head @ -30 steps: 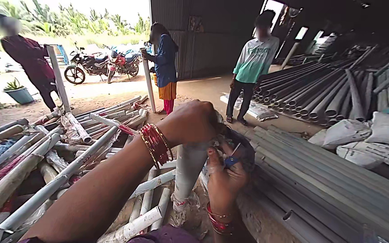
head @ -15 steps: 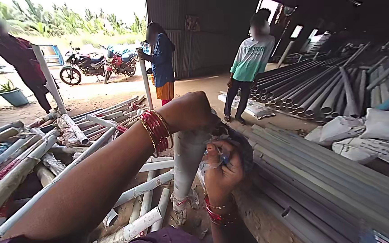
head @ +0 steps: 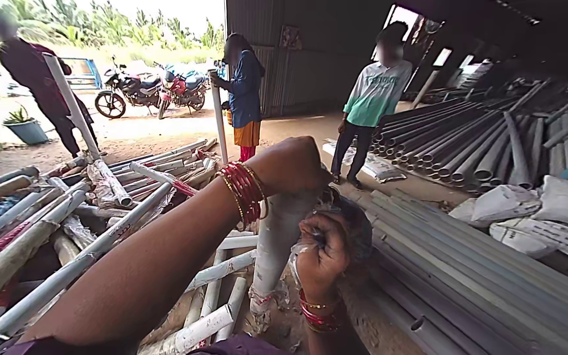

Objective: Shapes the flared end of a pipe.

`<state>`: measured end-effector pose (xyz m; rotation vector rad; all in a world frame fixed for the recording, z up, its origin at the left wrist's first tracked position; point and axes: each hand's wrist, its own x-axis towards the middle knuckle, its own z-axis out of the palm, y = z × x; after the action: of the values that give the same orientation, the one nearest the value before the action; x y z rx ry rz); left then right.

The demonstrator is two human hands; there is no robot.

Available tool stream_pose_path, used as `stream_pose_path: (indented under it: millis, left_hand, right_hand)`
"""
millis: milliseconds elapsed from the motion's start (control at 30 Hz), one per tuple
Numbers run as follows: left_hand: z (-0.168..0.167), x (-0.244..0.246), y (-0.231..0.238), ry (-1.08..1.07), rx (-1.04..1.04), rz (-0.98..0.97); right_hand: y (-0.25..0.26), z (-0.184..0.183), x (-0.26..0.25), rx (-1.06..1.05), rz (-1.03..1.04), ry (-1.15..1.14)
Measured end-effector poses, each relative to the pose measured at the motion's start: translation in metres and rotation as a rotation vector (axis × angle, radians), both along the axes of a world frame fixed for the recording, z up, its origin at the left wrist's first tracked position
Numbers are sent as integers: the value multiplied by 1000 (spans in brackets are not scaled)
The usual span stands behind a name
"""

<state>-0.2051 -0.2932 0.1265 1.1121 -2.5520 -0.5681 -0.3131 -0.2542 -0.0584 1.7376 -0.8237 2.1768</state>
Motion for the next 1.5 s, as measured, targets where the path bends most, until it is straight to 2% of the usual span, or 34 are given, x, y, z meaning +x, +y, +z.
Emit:
stream_pose_path:
  millis: [267, 400, 567, 733, 867, 1000, 1133, 1200, 1367, 1500]
  left_hand:
    - [11, -7, -1, -26, 134, -37]
    - [12, -10, -2, -38, 129, -42]
    - [7, -11, -2, 9, 93, -57]
    - [6, -4, -15, 10, 74, -5]
    - [4, -1, -20, 21, 59, -32]
    - [4, -11, -7, 22, 31, -62]
    - [4, -16, 3, 12, 33, -117]
    - [4, -17, 7, 3, 21, -145]
    - [4, -18, 14, -23, -32, -224]
    - [3, -19, 14, -18, -23, -240]
  right_hand:
    - [-10, 24, 13, -184, -258, 93]
    - [-9, 31, 12, -125, -338, 125]
    - [-5, 19, -4, -57, -142, 97]
    - [4, -24, -22, 156, -7, 279]
    - [4, -28, -38, 228, -12, -4]
    - [9, -20, -35, 300, 204, -270]
    - [19, -23, -31, 310, 338, -359]
    - [20, -22, -29, 260, 277, -343]
    - [18, -16, -26, 3, -119, -122]
    - [4, -12, -32, -127, -233, -8]
